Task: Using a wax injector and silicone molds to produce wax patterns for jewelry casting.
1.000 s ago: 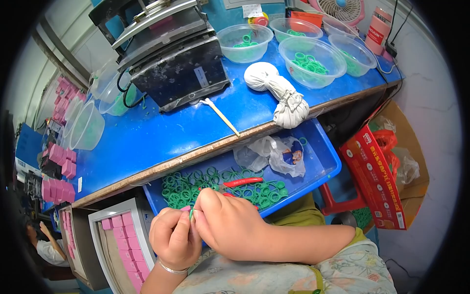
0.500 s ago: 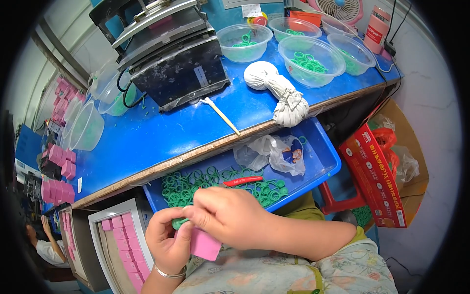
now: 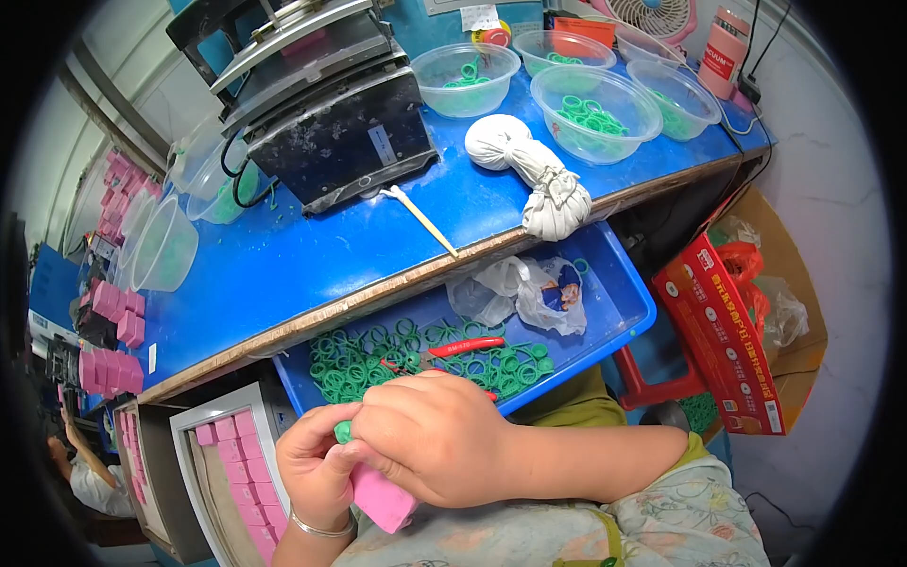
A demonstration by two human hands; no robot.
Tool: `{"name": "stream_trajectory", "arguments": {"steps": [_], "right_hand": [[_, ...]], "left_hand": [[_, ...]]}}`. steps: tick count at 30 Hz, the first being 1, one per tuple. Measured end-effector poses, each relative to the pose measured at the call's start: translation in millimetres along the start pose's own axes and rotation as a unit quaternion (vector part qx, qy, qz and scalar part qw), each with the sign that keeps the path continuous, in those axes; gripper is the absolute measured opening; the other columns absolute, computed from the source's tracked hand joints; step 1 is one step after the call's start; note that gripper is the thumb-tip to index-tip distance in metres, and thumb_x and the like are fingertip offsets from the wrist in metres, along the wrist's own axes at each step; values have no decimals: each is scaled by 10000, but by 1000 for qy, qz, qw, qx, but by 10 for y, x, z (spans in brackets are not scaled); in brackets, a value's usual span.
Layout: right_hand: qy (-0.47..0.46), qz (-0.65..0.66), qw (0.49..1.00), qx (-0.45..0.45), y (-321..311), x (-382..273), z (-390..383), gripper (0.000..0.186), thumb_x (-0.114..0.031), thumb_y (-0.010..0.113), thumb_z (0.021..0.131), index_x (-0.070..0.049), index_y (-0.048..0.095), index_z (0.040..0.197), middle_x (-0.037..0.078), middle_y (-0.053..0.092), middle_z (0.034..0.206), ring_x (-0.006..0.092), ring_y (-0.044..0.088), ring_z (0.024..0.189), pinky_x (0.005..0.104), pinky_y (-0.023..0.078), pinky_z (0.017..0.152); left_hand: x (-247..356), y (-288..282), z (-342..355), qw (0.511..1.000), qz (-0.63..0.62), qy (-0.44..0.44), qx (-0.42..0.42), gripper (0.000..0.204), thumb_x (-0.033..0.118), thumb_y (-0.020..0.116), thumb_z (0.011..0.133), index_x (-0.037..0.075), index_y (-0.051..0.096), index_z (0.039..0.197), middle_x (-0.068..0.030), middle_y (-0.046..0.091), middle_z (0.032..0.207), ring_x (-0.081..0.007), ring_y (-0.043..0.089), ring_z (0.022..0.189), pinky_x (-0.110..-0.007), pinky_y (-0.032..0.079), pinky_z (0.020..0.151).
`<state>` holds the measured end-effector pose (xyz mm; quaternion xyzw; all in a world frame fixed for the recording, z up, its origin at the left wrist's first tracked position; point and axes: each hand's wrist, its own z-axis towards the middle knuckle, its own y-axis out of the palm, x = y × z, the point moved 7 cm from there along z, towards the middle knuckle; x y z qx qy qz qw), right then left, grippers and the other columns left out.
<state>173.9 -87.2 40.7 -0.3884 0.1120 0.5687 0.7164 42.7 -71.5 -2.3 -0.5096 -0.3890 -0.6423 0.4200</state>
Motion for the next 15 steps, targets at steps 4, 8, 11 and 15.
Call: {"name": "stream_trajectory", "arguments": {"steps": [4, 8, 11, 15], "right_hand": [[8, -6, 1000, -17, -4, -5, 18, 161, -162, 608, 791, -51, 495, 759, 89, 509, 699, 262, 524, 600, 352, 382, 506], [17, -18, 1000, -11, -7, 12, 13, 149, -149, 602, 791, -50, 498, 752, 87, 508, 686, 258, 528, 594, 346, 385, 509], [2, -9, 1000, 3, -8, 10, 20, 149, -149, 608, 782, -50, 502, 747, 79, 504, 673, 248, 529, 588, 337, 388, 509], [-24, -31, 999, 13, 6, -39, -6, 157, -153, 625, 751, -52, 505, 741, 69, 501, 671, 234, 530, 589, 327, 389, 509]], "left_hand": [[-10, -11, 4, 1000, 20, 5, -9, 322, 28, 675, 756, -30, 612, 1066, -97, 603, 919, -126, 583, 794, -228, 472, 682], [-26, -5, 19, 998, 39, 27, -33, 315, 34, 669, 764, -29, 613, 1067, -96, 604, 927, -124, 583, 790, -224, 469, 676], [-20, 4, 16, 999, 24, 24, -27, 313, 23, 652, 778, -32, 602, 1082, -103, 605, 929, -141, 597, 804, -233, 480, 696], [-3, 25, 28, 999, -48, 14, -7, 321, -31, 607, 798, -44, 568, 1116, -117, 605, 924, -181, 621, 857, -272, 507, 743]]}}
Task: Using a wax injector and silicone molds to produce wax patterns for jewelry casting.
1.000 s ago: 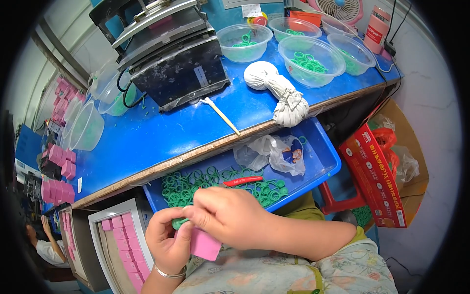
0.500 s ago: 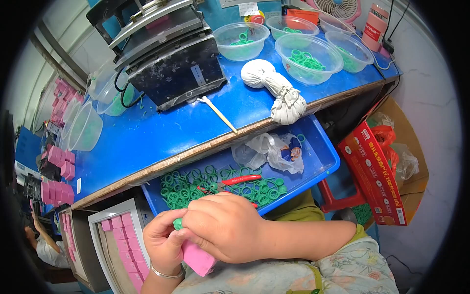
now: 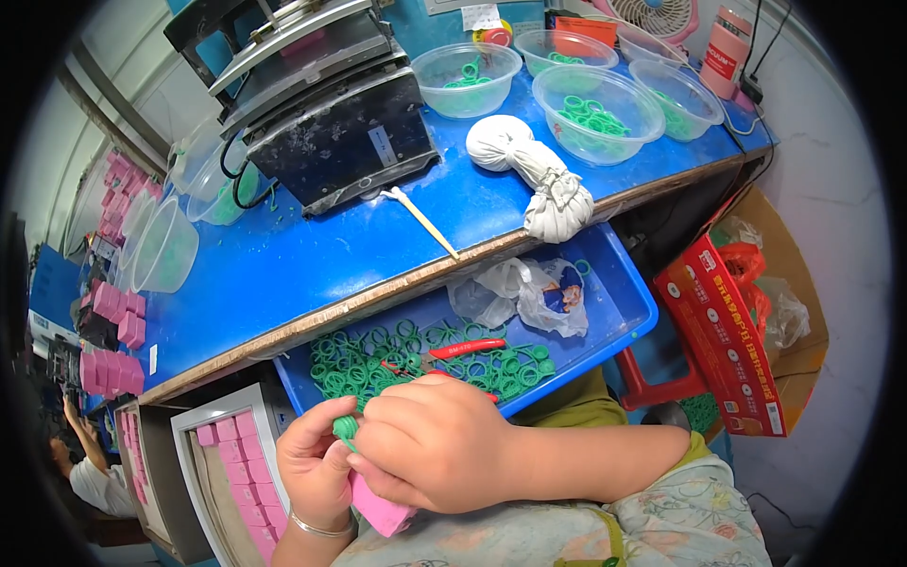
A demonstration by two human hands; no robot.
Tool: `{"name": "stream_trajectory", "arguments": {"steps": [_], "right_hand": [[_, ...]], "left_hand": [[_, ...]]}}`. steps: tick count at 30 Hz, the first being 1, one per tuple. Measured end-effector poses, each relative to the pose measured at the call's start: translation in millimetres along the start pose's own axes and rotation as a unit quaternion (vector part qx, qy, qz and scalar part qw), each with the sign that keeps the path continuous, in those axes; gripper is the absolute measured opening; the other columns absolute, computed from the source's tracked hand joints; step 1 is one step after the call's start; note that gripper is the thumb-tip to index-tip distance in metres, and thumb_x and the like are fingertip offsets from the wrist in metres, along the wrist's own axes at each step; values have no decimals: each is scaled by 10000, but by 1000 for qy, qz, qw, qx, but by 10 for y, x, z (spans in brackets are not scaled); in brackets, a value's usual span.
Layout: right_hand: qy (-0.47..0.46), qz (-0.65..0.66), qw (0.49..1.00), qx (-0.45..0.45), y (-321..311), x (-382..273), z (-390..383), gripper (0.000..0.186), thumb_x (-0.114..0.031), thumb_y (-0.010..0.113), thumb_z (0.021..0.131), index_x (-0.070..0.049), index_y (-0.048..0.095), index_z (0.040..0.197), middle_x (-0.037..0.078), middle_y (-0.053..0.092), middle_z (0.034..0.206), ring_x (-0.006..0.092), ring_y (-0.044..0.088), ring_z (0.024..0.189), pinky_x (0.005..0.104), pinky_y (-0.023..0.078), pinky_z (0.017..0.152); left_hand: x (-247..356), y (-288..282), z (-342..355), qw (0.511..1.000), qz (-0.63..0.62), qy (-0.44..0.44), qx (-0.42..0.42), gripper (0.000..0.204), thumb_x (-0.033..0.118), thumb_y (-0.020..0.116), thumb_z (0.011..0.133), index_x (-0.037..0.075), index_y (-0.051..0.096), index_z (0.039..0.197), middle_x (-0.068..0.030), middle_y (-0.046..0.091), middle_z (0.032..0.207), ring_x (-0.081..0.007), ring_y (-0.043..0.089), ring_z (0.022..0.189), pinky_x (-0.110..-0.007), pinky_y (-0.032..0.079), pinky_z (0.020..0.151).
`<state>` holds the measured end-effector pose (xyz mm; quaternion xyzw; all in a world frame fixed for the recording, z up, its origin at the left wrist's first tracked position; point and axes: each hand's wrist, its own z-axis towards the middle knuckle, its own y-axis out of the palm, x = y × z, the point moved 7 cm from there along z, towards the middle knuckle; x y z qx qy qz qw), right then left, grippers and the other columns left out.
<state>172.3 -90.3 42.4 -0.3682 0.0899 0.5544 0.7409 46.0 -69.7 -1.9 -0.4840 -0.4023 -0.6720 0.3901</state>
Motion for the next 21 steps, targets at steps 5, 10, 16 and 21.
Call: {"name": "stream_trajectory", "arguments": {"steps": [5, 10, 16, 21], "right_hand": [[-4, -29, 1000, -1, -2, 43, -39, 168, -151, 634, 702, -58, 494, 715, 64, 485, 669, 218, 519, 582, 320, 381, 511], [-22, -22, 1000, 7, -2, 99, -61, 123, -122, 632, 715, -56, 528, 717, 48, 467, 597, 221, 476, 499, 326, 360, 448], [6, -39, 999, -25, 40, 170, -90, 151, -150, 620, 707, -63, 497, 719, 66, 462, 655, 227, 502, 573, 329, 376, 510], [18, -71, 997, -32, -58, 174, -101, 198, -207, 649, 740, -68, 522, 800, 71, 484, 701, 227, 515, 595, 326, 386, 523]], "left_hand": [[3, -66, -18, 1000, -9, 4, 5, 323, -71, 591, 786, -51, 562, 1107, -134, 607, 919, -210, 632, 867, -298, 526, 741], [76, -69, -5, 998, 42, 43, 13, 305, -68, 615, 761, -51, 580, 1064, -145, 619, 892, -219, 638, 845, -293, 528, 718], [191, -55, 21, 981, 161, 107, 34, 255, -31, 679, 716, -33, 619, 963, -127, 635, 845, -191, 630, 765, -264, 495, 664], [208, -31, 9, 954, 268, 135, -2, 222, 74, 643, 789, -24, 571, 974, -114, 549, 866, -178, 586, 725, -265, 494, 646]]}}
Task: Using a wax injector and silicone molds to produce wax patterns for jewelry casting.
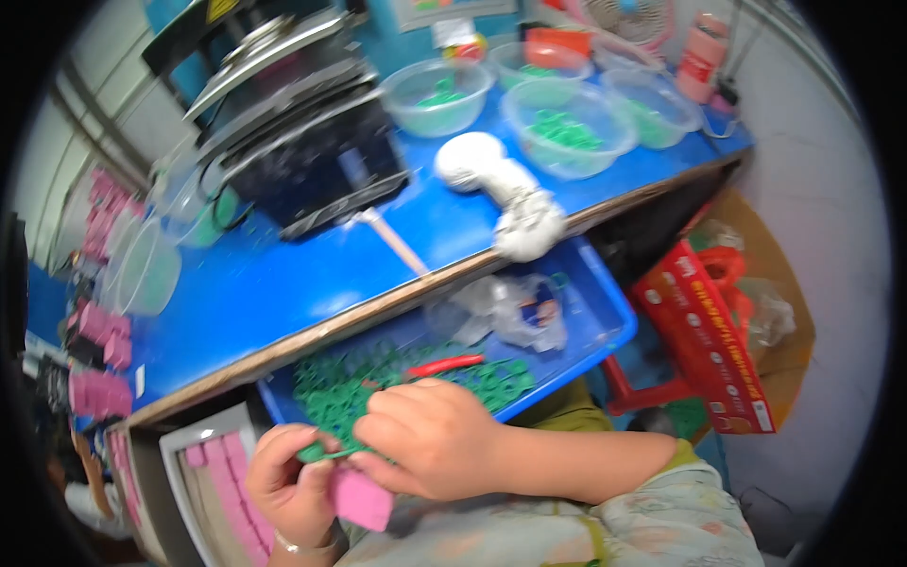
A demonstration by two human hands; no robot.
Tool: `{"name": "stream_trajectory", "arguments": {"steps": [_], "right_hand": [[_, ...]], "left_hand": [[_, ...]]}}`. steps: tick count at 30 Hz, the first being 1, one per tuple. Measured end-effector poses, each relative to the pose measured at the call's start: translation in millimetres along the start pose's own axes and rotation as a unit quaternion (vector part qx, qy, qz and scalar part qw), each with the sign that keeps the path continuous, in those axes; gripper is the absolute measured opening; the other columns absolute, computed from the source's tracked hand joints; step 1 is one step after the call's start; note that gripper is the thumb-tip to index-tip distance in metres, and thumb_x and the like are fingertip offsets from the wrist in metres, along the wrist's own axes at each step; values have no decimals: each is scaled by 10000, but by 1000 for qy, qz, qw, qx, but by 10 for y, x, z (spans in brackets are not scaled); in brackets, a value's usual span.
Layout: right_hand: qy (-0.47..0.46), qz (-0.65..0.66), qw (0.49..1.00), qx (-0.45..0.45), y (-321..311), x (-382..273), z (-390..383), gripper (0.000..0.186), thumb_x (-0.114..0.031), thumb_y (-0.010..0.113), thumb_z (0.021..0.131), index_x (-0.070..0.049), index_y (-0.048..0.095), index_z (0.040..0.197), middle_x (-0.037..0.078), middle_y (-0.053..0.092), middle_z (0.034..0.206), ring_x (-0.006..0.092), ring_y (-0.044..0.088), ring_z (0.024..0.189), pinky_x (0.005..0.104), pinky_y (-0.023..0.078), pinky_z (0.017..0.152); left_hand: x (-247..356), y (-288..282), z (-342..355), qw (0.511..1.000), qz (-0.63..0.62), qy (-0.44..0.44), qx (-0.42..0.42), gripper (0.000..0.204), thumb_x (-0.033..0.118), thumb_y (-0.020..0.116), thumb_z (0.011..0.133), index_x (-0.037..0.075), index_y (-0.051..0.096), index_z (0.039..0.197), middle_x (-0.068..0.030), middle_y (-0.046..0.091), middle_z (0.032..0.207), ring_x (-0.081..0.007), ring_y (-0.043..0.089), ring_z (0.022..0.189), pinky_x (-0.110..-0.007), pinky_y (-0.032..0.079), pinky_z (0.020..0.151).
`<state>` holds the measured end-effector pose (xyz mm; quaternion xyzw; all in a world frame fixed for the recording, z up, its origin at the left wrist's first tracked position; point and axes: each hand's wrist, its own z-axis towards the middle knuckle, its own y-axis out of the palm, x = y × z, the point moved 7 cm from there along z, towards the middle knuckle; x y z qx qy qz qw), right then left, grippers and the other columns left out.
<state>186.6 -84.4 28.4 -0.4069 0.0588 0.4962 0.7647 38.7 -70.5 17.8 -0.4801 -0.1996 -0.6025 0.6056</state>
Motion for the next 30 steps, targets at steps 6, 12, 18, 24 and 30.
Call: {"name": "stream_trajectory", "arguments": {"steps": [6, 12, 18, 24, 30], "right_hand": [[-21, -168, 960, 224, -1032, 380, -49, 260, -122, 667, 752, -59, 501, 941, 91, 543, 799, 275, 545, 679, 375, 428, 604], [122, -358, 781, 496, -2852, 1350, -635, 178, -50, 443, 889, 21, 480, 1048, 137, 525, 985, 216, 520, 832, 308, 428, 776], [463, -533, 667, 236, -3573, 2551, -1127, 299, -181, 518, 854, -48, 548, 1120, 132, 562, 1129, 311, 517, 1055, 424, 416, 887], [497, -556, 654, 125, -3600, 2625, -1025, 326, -194, 587, 802, -51, 547, 1092, 147, 622, 1012, 318, 563, 1015, 442, 438, 864], [558, -473, 671, 121, -3482, 2433, -1053, 227, -140, 571, 760, -20, 503, 941, 205, 623, 886, 399, 587, 856, 425, 462, 775]], "left_hand": [[-223, -193, -207, 983, -48, -150, 96, 251, -69, 559, 816, -57, 563, 1067, -90, 594, 935, -138, 568, 813, -249, 476, 743], [-346, -113, -195, 959, -101, -226, 137, 263, -87, 511, 832, -54, 549, 1090, -102, 603, 940, -147, 576, 815, -244, 476, 739], [-356, -34, -144, 949, -135, -257, 124, 264, -80, 509, 838, -42, 540, 1097, -98, 601, 948, -149, 578, 825, -247, 478, 739], [-381, -44, -139, 949, -145, -247, 129, 260, -70, 512, 842, -39, 537, 1099, -99, 600, 944, -146, 577, 817, -240, 478, 721], [-402, -13, -97, 947, -139, -259, 128, 266, -66, 515, 842, -38, 533, 1105, -93, 595, 921, -142, 572, 800, -236, 476, 702]]}}
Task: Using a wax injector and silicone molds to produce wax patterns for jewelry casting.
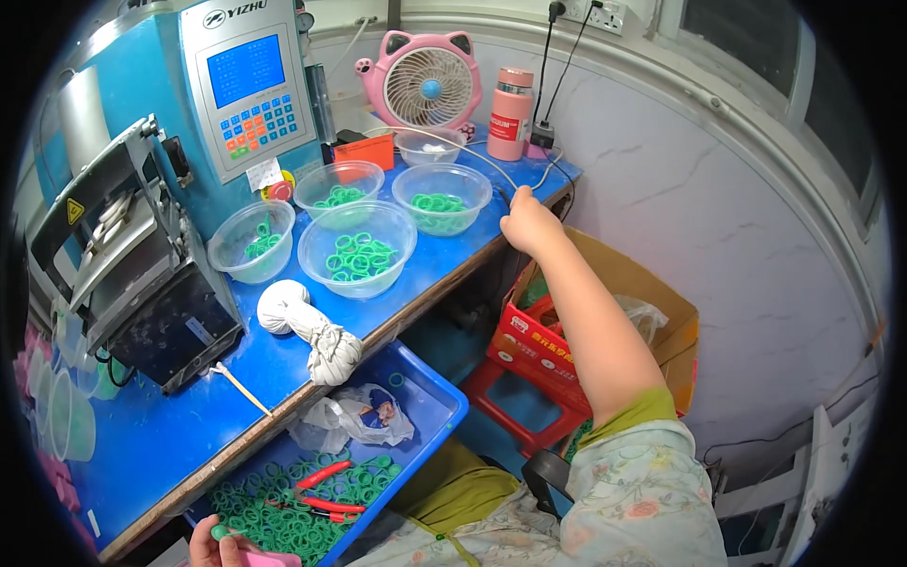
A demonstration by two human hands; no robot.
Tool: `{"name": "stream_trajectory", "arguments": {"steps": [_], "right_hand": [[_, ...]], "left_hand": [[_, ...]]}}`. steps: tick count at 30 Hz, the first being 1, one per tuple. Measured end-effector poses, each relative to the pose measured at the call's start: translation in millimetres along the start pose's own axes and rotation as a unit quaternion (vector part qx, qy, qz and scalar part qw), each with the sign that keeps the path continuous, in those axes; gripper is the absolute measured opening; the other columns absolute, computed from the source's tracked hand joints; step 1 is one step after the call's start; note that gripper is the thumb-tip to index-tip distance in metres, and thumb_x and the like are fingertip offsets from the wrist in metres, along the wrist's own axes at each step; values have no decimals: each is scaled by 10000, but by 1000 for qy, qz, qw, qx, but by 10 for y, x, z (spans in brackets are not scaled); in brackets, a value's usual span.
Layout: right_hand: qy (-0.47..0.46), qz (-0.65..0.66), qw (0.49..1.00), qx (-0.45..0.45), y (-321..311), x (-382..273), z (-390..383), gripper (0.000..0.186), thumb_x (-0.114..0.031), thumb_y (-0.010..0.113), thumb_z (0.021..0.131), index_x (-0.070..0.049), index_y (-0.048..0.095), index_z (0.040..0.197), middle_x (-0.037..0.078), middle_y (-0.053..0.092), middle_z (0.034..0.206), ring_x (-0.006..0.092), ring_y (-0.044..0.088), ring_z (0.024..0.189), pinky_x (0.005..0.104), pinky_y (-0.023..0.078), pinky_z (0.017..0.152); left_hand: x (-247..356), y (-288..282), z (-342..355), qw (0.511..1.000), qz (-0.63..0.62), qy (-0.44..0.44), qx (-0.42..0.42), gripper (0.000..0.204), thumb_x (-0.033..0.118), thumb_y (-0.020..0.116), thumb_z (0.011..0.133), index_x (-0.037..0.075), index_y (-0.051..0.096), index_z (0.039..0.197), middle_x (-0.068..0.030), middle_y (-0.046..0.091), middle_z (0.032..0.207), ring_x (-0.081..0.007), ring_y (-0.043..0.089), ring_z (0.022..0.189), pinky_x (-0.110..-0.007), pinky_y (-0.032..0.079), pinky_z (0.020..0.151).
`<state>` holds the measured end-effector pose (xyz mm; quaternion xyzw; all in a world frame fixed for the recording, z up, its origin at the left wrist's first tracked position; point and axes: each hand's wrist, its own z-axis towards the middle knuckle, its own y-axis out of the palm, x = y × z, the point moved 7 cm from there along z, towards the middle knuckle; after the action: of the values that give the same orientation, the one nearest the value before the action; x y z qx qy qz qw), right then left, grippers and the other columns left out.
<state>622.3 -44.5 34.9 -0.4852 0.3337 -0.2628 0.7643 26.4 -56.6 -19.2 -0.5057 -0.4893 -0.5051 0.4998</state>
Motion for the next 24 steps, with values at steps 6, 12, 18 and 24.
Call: {"name": "stream_trajectory", "arguments": {"steps": [6, 12, 18, 24], "right_hand": [[-124, 414, 880, 197, -283, 140, -790, 151, -75, 397, 870, -35, 497, 976, 116, 566, 881, 209, 559, 738, 303, 451, 698], [-332, 451, 787, 260, -1044, -730, -1990, 209, 9, 355, 875, -22, 462, 1052, 170, 586, 1042, 156, 565, 789, 274, 453, 704], [-434, 587, 678, 82, -1161, -1225, -2515, 446, -534, 372, 899, -98, 409, 811, 62, 572, 538, 147, 470, 415, 258, 319, 466], [-523, 589, 576, -217, -978, -1701, -3080, 252, -146, 665, 762, -24, 555, 954, 110, 565, 778, 204, 600, 562, 302, 463, 454]], "left_hand": [[-12, 141, -20, 998, -16, -33, -58, 262, -32, 546, 842, -36, 538, 1104, -78, 595, 904, -126, 567, 764, -226, 469, 669], [1, 461, -43, 979, -77, -93, -164, 268, -33, 534, 839, -21, 551, 1107, -59, 596, 846, -124, 573, 663, -229, 471, 599], [34, 452, -114, 978, -133, -28, -160, 268, -10, 580, 813, -40, 533, 1075, -166, 633, 857, -202, 627, 679, -320, 538, 624], [88, 376, -173, 980, -121, -32, -157, 280, 11, 594, 817, -42, 529, 1084, -174, 634, 865, -205, 627, 677, -320, 539, 627]]}}
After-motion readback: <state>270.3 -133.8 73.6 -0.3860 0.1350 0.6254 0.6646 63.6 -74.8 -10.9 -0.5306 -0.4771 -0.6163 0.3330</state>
